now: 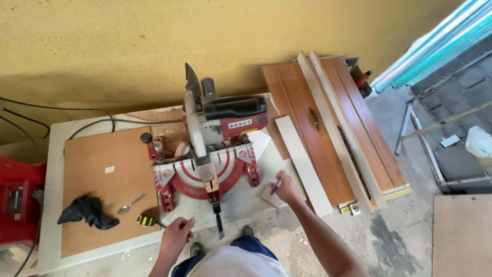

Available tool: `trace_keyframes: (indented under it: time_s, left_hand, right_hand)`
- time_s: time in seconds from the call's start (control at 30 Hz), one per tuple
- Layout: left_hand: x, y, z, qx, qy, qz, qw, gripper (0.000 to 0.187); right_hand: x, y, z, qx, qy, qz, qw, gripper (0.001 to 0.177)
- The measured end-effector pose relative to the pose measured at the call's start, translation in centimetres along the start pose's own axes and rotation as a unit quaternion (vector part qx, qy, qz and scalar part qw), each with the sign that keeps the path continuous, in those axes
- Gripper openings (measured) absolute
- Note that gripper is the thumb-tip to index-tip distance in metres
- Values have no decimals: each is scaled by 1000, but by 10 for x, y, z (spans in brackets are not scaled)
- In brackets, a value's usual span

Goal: The person measures and marks a piece of wood with a tape measure and pencil, then uses a miter saw to cut the wood. They repeat the measuring and cutting process on another piece of wood.

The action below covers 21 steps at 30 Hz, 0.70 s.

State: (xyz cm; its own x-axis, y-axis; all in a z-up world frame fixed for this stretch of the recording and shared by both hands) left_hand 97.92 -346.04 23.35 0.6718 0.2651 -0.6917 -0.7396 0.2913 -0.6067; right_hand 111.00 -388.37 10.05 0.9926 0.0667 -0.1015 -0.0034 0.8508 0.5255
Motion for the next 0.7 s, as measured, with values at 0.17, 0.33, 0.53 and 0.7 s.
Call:
trace_keyframes:
  time_s: [0.17,0.33,0.53,0.7]
  left_hand:
    - [20,34,-60,-56,16,47,997,26]
    - [-9,12,-107,56,24,151,987,18]
    - [-17,4,-137,54,3,151,987,18]
    - [-4,4,-148,-5,21,153,988,16]
  right_hand:
    - [129,-22,-7,46,-41,16,998,32]
    - [202,-26,-10,-74,32,130,988,59]
    - [158,2,75,-199,32,-42,979,78]
    - [156,-85,58,-56,-87,-81,991,74]
Point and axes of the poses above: each hand's wrist, its own x-axis towards the middle knuckle, its own z-axis out of the back of the hand, y = z × x, the point moved 1 cm from there along x, towards the middle knuckle, and after that the axes turned 6 degrees about z, right-handed, at the moved point
